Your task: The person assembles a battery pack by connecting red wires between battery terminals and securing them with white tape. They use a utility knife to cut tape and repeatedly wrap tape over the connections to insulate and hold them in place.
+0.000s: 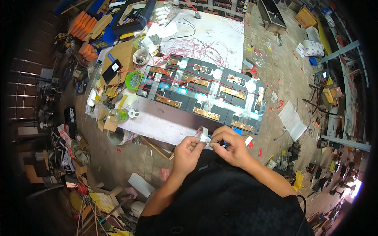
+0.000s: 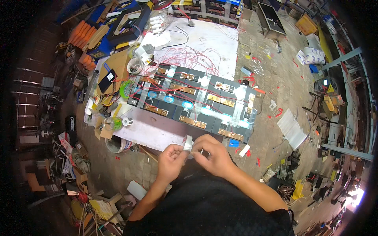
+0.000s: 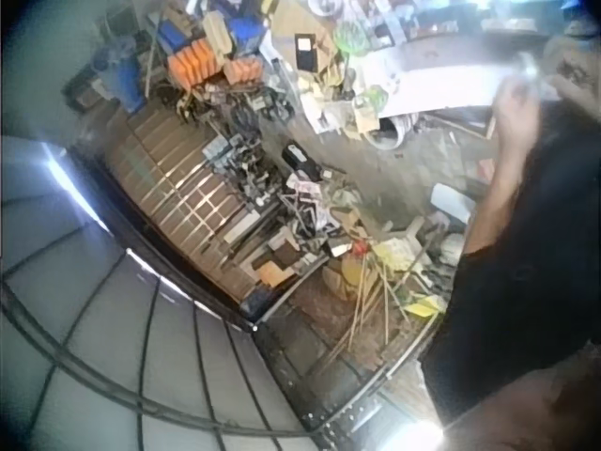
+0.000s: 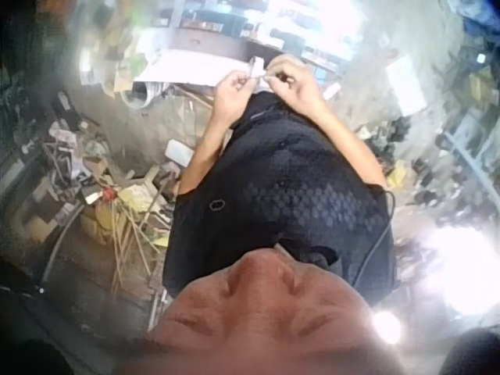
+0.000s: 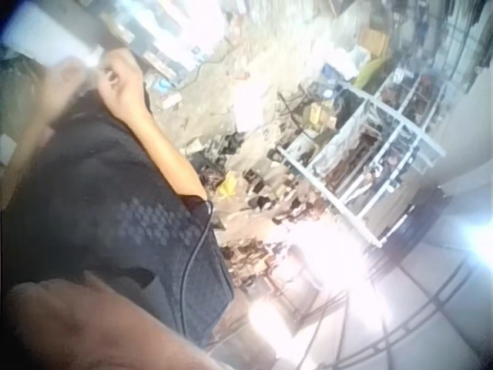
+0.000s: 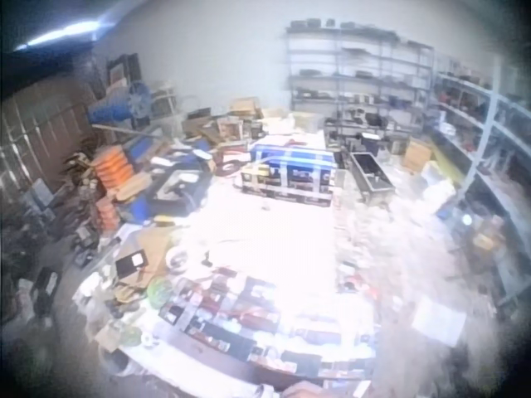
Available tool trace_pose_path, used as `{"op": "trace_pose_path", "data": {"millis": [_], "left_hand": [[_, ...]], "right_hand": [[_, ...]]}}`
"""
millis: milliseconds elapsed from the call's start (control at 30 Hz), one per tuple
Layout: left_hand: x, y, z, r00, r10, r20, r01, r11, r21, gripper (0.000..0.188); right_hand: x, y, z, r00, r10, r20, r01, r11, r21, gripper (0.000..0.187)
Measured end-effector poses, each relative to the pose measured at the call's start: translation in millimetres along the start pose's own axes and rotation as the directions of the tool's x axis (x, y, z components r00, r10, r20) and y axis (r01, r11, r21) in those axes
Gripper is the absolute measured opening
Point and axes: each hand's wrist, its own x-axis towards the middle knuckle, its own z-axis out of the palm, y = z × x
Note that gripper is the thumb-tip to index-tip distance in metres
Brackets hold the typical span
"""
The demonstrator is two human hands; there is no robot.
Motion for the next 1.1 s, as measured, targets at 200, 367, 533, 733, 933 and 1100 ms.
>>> {"op": "trace_pose_path", "data": {"millis": [200,367,533,733,933,1100], "left_hand": [[-18.5,-6.0,7.3,0.989,0.094,-0.112,-0.105,0.989,-0.103,0.019],[-25.6,-13.5,6.3,0.986,0.155,-0.061,-0.165,0.961,-0.22,0.015],[-28.6,-9.6,11.5,0.977,0.168,-0.129,-0.198,0.942,-0.27,0.003],[-31.6,-5.7,10.2,0.935,0.325,-0.144,-0.333,0.942,-0.03,0.014],[-33.7,6.7,27.1,0.918,0.289,-0.271,-0.33,0.937,-0.118,0.01],[-37.2,2.9,23.3,0.91,0.342,-0.232,-0.332,0.94,0.083,0.01]], "right_hand": [[-1.5,-11.9,-3.9,0.971,-0.212,0.109,0.227,0.962,-0.151,0.021],[1.3,-15.3,-6.8,0.903,-0.392,0.176,0.424,0.875,-0.231,0.024],[-3.7,-13.6,-11.3,0.83,-0.474,0.293,0.544,0.806,-0.236,0.022],[-3.5,-18.5,-22.1,0.824,-0.486,0.291,0.558,0.784,-0.271,0.022],[-7.2,-16.6,-28.1,0.834,-0.482,0.27,0.549,0.775,-0.313,0.023],[-3.4,-14.7,-30.5,0.813,-0.538,0.222,0.581,0.765,-0.277,0.025]]}}
